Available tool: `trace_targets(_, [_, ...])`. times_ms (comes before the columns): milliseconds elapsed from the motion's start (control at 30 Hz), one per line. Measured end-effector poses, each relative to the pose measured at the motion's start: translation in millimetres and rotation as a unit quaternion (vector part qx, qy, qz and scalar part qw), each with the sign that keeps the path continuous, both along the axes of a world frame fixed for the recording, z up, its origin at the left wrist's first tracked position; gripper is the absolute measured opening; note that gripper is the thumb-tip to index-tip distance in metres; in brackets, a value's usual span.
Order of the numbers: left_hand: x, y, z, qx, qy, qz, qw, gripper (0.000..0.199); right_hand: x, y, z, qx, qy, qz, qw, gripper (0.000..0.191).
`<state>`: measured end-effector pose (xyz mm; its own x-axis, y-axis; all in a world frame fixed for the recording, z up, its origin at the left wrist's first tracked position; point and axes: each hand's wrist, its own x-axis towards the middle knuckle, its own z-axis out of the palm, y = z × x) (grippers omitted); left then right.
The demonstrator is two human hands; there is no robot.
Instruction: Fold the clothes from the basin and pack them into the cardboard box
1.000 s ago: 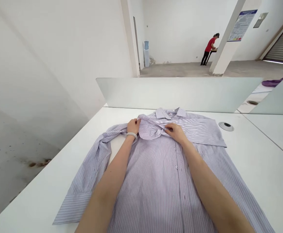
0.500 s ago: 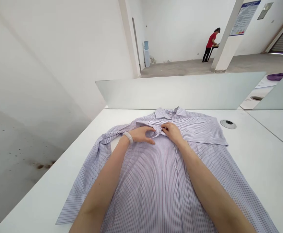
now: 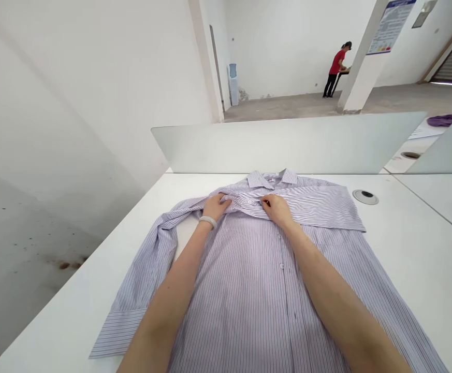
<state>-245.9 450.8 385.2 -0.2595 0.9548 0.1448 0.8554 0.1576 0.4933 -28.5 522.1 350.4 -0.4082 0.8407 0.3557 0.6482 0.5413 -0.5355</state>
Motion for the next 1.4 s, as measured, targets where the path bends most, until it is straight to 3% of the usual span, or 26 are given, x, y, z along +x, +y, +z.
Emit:
trace_targets(133, [4.0,3.3,-8.7,-0.003,0.022,0.041,0.999,0.034,-8.7,-4.0,6.6,0.009,-0.007,-0.005,1.0,0.021])
trace_targets(300, [8.3,2.5,-11.0,-0.003,0.054,0.066,0.996,0.035,-49.3,-10.1,22.2,0.077,-0.022,0.062,0.995,0.024])
trace_targets(433, [12.0,-1.1,-11.3,0.017,0.057,0.072,0.996,0.033,-75.1,-7.7,35.8,0.079,-0.046,0.075,0.993,0.02])
trace_targets(600, [17.0,-4.3,-10.1,0.02,0.049,0.059,0.997,0.03,-70.7,11.4,54.5,0.076,-0.037,0.042,0.996,0.023])
trace_targets(733, [18.4,-5.6,-9.1,0.017,0.042,0.097,0.994,0.03,-68.3,11.3,61.9,0.077,-0.037,0.065,0.994,0.02])
trace_targets(900, [17.2,-6.6,-7.7,0.013,0.019,0.144,0.989,0.034,-54.4,-3.0,50.8,0.046,-0.013,0.191,0.98,0.017])
trace_targets(1067, [17.3,-9.4,-4.6,0.025,-0.037,0.147,0.988,0.044,4.6,5.4,25.5,0.03,0.056,0.045,0.997,0.021])
trace_targets(1200, [15.2,-10.4,-7.0,0.06,-0.013,0.139,0.988,0.056,43.8,7.8,1.2,0.057,0.017,0.05,0.997,0.018])
trace_targets(1400, [15.3,-7.7,-2.6,0.17,0.031,0.154,0.973,0.045,51.2,5.9,-15.8,0.086,0.004,0.048,0.995,0.019])
